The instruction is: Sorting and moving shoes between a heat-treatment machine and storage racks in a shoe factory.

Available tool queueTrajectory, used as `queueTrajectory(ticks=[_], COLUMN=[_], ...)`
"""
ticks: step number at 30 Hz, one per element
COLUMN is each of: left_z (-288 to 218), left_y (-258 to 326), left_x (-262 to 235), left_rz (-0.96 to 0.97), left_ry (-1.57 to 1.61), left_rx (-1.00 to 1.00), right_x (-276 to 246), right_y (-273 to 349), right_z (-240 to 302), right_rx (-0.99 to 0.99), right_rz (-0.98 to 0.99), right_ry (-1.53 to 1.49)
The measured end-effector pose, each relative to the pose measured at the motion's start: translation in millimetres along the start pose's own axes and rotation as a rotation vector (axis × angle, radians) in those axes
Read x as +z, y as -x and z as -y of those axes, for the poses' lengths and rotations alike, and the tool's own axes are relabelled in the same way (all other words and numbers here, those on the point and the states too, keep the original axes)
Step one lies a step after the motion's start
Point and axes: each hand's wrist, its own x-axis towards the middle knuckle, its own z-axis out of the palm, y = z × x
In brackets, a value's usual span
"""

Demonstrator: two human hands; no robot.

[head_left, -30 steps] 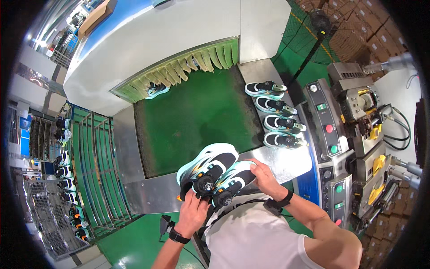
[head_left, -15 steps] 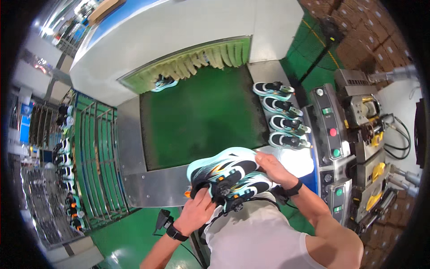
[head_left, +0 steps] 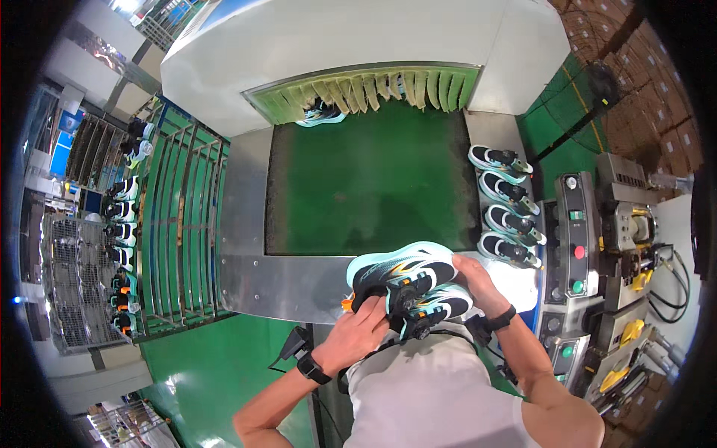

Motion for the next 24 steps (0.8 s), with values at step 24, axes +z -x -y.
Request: queueTrajectory(ticks=[24], left_z=[7.6], left_y=[-1.3], left_x=[57.6], left_rz=[-0.540], left_ry=[1.124], left_rx=[-1.253], right_x=[22.5], right_y=[-43.6], right_z=[-29.3], right_rx=[0.053], right_rz=[0.235], right_ry=[-0.018])
